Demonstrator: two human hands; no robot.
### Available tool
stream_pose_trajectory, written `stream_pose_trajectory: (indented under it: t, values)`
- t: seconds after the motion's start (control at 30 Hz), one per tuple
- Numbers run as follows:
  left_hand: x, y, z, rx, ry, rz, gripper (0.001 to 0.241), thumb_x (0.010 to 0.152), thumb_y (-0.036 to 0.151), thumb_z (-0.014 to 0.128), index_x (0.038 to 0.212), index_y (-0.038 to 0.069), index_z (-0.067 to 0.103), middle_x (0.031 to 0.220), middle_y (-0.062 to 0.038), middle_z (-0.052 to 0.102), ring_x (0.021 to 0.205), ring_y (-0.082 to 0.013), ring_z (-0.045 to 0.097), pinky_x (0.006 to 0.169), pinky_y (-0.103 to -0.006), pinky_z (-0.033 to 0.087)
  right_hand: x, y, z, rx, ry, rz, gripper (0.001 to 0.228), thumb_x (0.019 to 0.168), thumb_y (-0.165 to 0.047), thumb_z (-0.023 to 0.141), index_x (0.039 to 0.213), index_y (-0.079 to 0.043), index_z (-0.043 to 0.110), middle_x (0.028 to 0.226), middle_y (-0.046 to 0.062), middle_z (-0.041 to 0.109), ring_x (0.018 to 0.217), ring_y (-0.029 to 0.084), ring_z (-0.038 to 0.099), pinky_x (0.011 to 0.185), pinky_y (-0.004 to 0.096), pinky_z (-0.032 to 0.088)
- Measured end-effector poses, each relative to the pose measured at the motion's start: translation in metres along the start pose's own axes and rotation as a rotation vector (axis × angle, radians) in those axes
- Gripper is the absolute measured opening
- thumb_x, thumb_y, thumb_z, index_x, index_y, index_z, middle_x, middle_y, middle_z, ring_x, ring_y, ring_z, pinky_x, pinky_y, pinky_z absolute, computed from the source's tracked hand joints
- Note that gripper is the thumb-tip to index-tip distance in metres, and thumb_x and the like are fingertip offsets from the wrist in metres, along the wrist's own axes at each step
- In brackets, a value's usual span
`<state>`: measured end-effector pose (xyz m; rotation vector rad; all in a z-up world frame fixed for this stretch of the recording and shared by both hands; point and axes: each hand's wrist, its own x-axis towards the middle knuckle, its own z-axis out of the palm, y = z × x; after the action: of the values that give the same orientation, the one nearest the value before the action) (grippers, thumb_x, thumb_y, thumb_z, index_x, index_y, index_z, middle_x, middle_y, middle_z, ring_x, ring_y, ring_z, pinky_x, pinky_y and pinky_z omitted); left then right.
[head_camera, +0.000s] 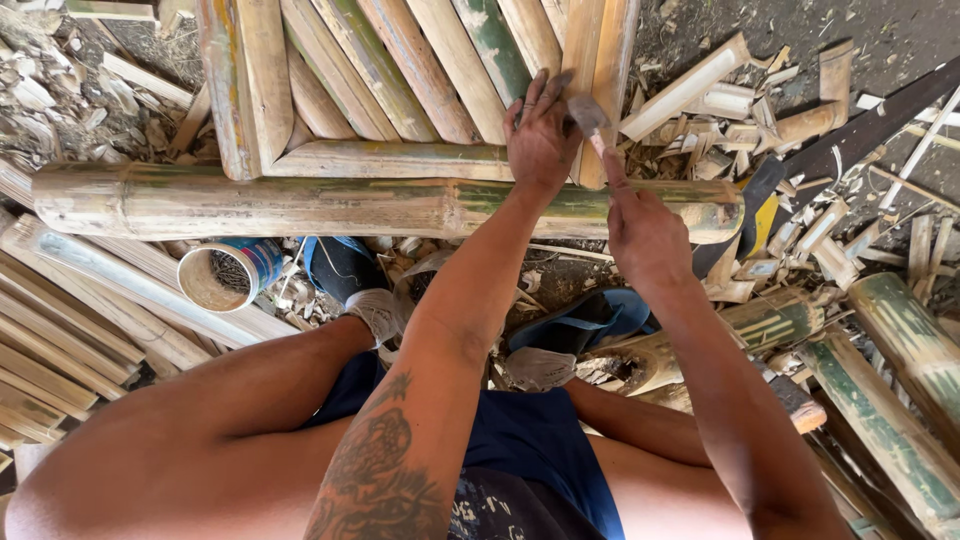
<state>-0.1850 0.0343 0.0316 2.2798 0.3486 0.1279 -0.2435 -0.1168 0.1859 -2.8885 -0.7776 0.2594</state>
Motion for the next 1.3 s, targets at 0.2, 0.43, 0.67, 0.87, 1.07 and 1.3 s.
stream_pose_trajectory:
  t: [0.2, 0.43, 0.67, 0.87, 1.07, 1.3]
  values:
    - [-0.003, 0.001, 0.013, -0.055, 0.132, 0.013, 0.02, 0.088, 0.024, 0.074, 0.106, 0.018, 0.077, 0.153, 0.011, 0.05, 0.151, -0.0146, 0.034, 0.124, -0.0483, 0.024, -0.015, 0.001, 0.006, 0.049, 0.103, -0.023, 0.062, 0.104, -0.012, 0.063, 0.161, -0.017, 0.042, 0.084, 0.016, 0.065, 0.061, 0.032, 0.064, 0.056, 0.047, 0.056]
    - [-0.007, 0.006, 0.005, -0.055, 0.011, -0.091, 0.009, 0.085, 0.023, 0.075, 0.081, 0.015, 0.074, 0.154, 0.011, 0.05, 0.152, -0.0141, 0.032, 0.126, -0.0469, 0.023, -0.01, 0.003, 0.008, 0.132, 0.221, -0.079, 0.061, 0.108, -0.007, 0.061, 0.165, -0.011, 0.038, 0.086, 0.015, 0.063, 0.066, 0.03, 0.064, 0.058, 0.044, 0.055]
    - [0.001, 0.006, 0.007, -0.065, 0.068, -0.035, 0.022, 0.081, 0.023, 0.076, 0.102, 0.017, 0.077, 0.151, 0.01, 0.051, 0.15, -0.0142, 0.033, 0.125, -0.0487, 0.022, -0.005, -0.005, 0.001, -0.028, -0.049, 0.041, 0.066, 0.102, -0.009, 0.063, 0.163, -0.008, 0.037, 0.081, 0.017, 0.065, 0.055, 0.029, 0.064, 0.05, 0.042, 0.056]
    - [-0.002, 0.005, 0.006, -0.01, -0.004, -0.08, 0.009, 0.085, 0.028, 0.078, 0.089, 0.02, 0.077, 0.154, 0.009, 0.054, 0.153, -0.0146, 0.036, 0.128, -0.0451, 0.023, -0.005, -0.003, 0.008, -0.039, 0.042, 0.003, 0.066, 0.103, -0.009, 0.063, 0.164, -0.011, 0.037, 0.083, 0.018, 0.066, 0.059, 0.031, 0.065, 0.053, 0.044, 0.055]
    - [-0.008, 0.003, 0.0, -0.069, 0.009, -0.077, 0.061, 0.085, 0.033, 0.076, 0.141, 0.02, 0.055, 0.152, -0.003, 0.053, 0.147, -0.0193, 0.042, 0.124, -0.0471, 0.024, -0.007, -0.006, 0.002, 0.158, 0.233, -0.106, 0.065, 0.107, -0.004, 0.061, 0.167, -0.012, 0.035, 0.1, 0.02, 0.069, 0.079, 0.034, 0.069, 0.069, 0.045, 0.059]
    - [-0.003, -0.012, 0.027, -0.031, 0.031, -0.073, 0.067, 0.102, 0.028, 0.06, 0.161, 0.017, 0.03, 0.151, -0.006, 0.058, 0.15, -0.0165, 0.046, 0.132, -0.0462, 0.026, 0.0, -0.008, 0.001, -0.029, 0.007, 0.007, 0.068, 0.1, -0.011, 0.065, 0.162, -0.014, 0.039, 0.088, 0.021, 0.068, 0.063, 0.038, 0.066, 0.058, 0.05, 0.056]
